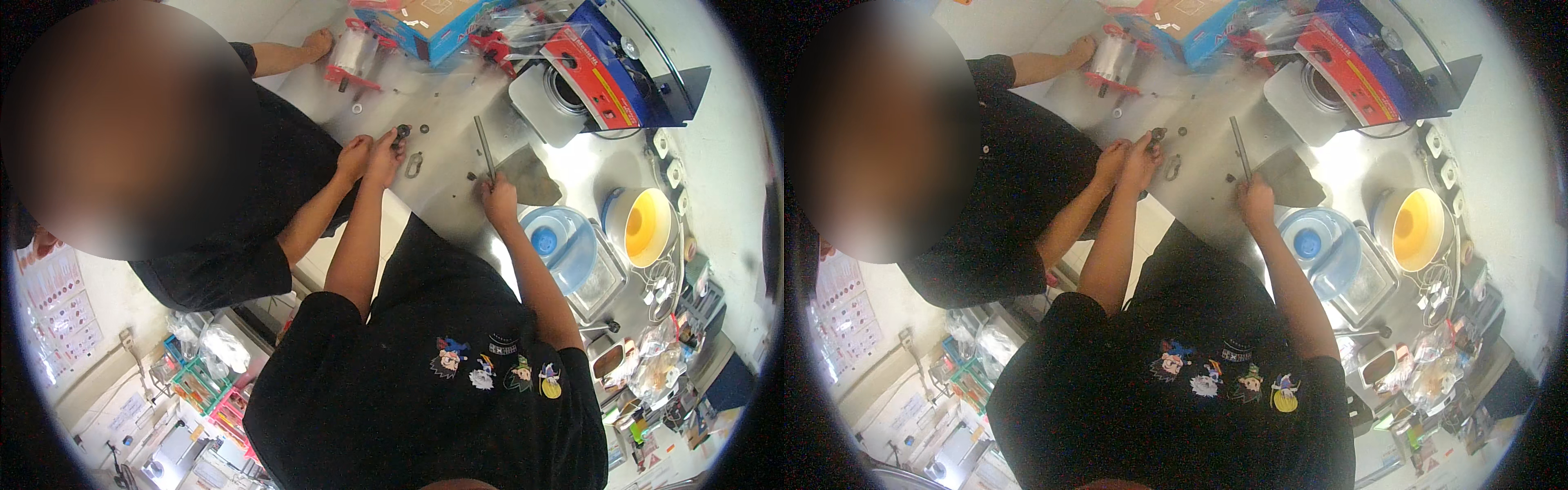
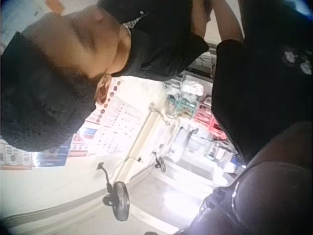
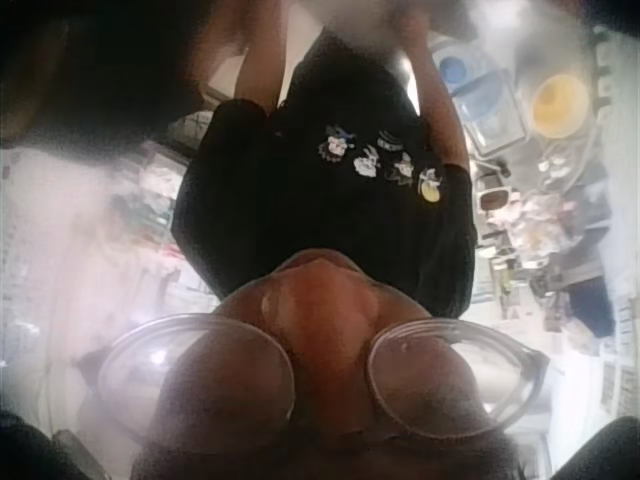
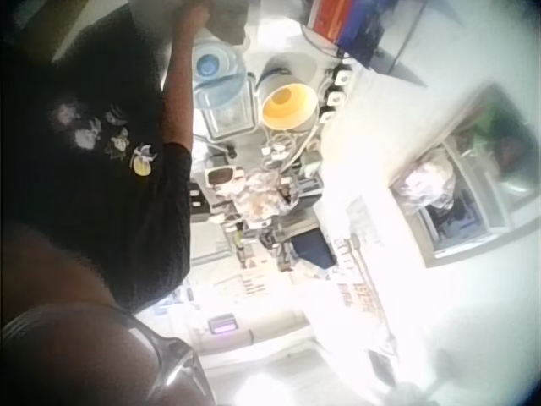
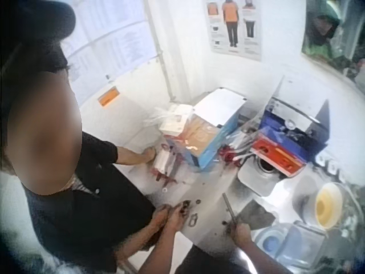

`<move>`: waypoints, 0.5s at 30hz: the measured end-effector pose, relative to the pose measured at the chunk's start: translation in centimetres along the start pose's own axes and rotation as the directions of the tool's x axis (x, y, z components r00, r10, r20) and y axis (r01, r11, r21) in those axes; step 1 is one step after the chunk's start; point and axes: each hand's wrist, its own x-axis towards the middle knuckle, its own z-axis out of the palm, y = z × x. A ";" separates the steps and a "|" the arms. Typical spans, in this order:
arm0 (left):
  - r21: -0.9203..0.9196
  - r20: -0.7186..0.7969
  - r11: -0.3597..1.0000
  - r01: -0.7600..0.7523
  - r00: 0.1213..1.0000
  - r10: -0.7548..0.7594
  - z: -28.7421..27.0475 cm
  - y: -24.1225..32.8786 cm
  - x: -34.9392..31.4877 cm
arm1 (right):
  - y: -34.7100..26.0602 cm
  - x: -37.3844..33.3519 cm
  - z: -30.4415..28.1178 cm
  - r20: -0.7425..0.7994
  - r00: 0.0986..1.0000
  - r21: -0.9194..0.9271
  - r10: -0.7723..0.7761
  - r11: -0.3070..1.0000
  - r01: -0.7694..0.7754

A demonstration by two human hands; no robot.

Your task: The person assembles a blue and red kitchen appliance, likely a meat grinder, by inserting a metal rod and attaching small black components. They handle the appliance body, a metal rod, and small black parts, using their hands to fit the pieces together on a cluttered countertop.

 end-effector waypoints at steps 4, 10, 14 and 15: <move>0.159 0.012 0.985 0.074 0.997 -0.077 2.2 -0.4 -2.1 | -3.9 -0.8 -2.8 0.090 0.996 0.398 -0.008 0.917 -0.029; 0.337 0.179 0.935 0.111 0.967 -0.180 7.8 -2.6 -7.5 | -9.4 -1.8 -5.8 -0.007 0.994 0.560 -0.108 0.823 0.093; 0.495 0.182 0.866 0.076 0.965 -0.189 9.6 -2.8 -8.9 | -9.2 -2.1 -5.9 -0.065 0.991 0.536 -0.118 0.833 0.135; 0.616 0.195 0.787 0.010 0.967 -0.165 9.9 -2.3 -8.8 | -8.9 -2.1 -5.6 -0.098 0.988 0.530 -0.123 0.834 0.156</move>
